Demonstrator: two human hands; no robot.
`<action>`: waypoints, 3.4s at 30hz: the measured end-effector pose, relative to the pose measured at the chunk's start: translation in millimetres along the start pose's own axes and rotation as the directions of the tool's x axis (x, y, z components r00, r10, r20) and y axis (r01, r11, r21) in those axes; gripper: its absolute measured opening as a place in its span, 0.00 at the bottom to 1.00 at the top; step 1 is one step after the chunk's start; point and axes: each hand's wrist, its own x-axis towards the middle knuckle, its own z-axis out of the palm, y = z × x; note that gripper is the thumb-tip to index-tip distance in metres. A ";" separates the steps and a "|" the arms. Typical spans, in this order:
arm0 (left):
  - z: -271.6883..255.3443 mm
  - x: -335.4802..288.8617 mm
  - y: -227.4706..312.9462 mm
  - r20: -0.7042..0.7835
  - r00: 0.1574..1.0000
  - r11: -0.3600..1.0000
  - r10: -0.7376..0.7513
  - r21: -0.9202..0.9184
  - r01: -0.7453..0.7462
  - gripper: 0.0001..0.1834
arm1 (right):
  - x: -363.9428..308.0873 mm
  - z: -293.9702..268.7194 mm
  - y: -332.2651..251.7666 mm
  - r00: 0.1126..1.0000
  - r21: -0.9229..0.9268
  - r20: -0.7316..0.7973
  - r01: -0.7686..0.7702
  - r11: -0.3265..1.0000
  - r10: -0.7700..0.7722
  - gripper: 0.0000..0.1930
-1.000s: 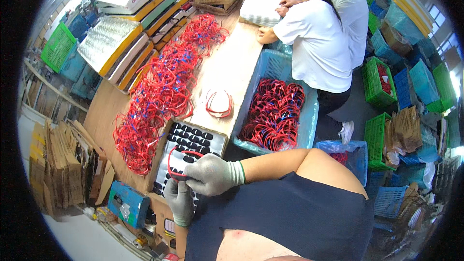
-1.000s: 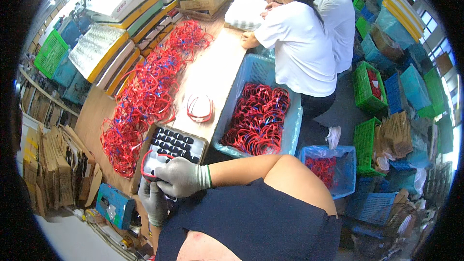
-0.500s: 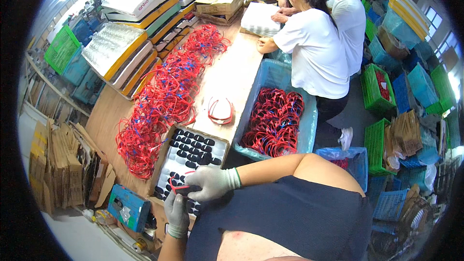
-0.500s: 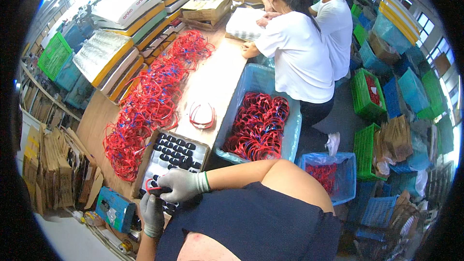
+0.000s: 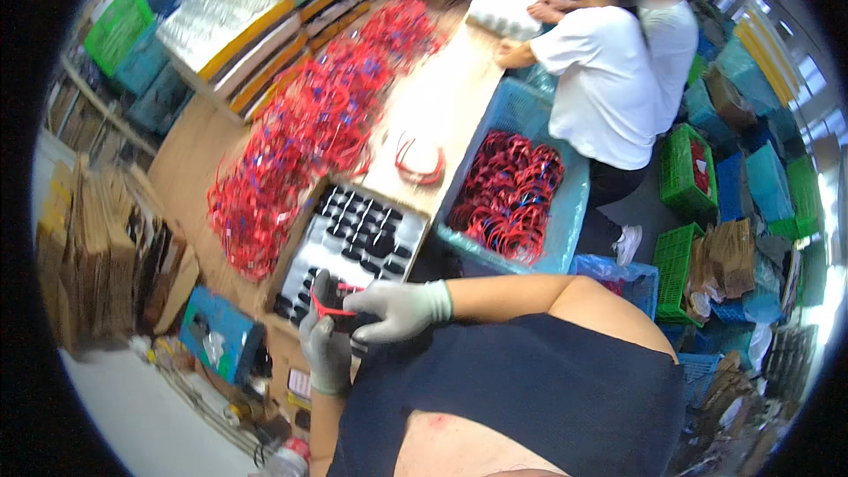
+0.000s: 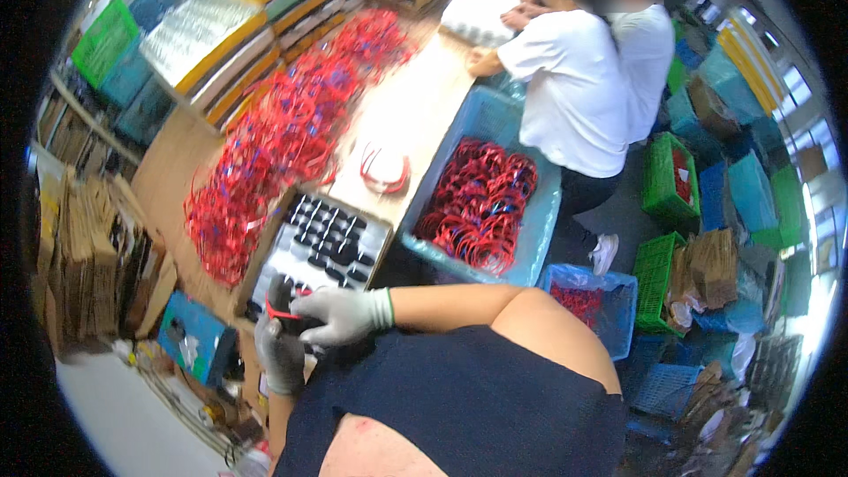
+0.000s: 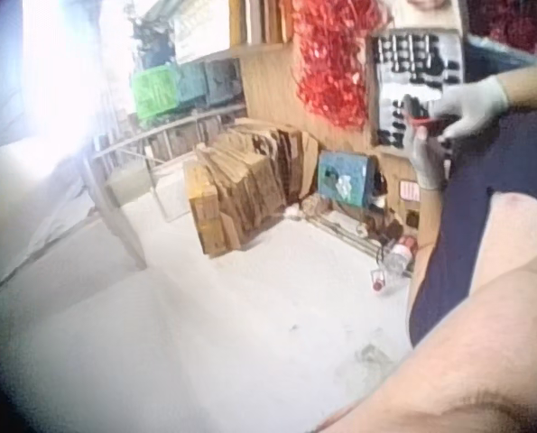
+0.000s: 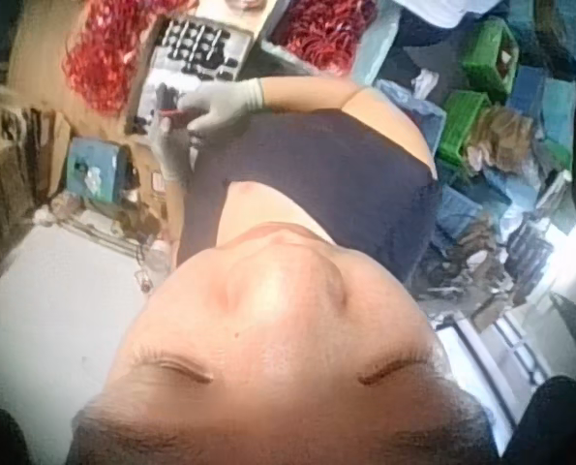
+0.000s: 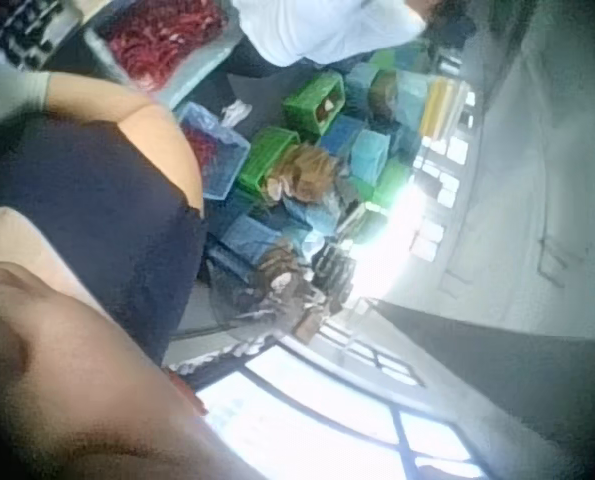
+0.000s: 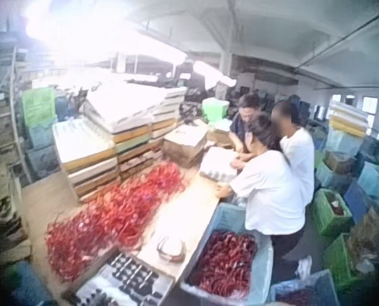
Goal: The person repeatedly picks red and blue wires from a pile, attaches them to black oval components in a tray, and places the finished units into a blue bin. The person also briefly handles a cardboard box and a smartphone on the table.
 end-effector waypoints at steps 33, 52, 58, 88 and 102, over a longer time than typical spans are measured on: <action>-116.6 85.1 -66.3 -0.785 0.601 0.694 0.149 0.516 0.502 0.14 | 1.1 -175.1 282.4 0.711 -0.642 -0.314 -0.647 0.410 0.629 0.24; -232.0 126.1 -30.6 -0.694 0.660 0.762 0.290 0.584 0.280 0.19 | 57.7 -86.2 167.4 0.982 -0.629 -0.031 -0.163 0.760 0.186 0.19; -189.3 41.2 10.0 -0.817 0.513 0.941 0.262 0.335 0.052 0.15 | 139.3 59.2 190.0 0.880 -0.522 0.442 0.094 0.848 0.174 0.13; -75.7 -51.8 4.9 -0.377 0.926 0.935 0.026 0.337 0.111 0.23 | 45.4 86.9 131.1 0.860 -0.218 -0.008 -0.499 0.838 0.510 0.29; 34.0 36.8 -14.7 -0.017 0.979 0.858 -0.204 0.479 0.187 0.17 | -12.5 -79.4 17.6 0.968 0.249 -0.104 -0.198 0.948 0.229 0.20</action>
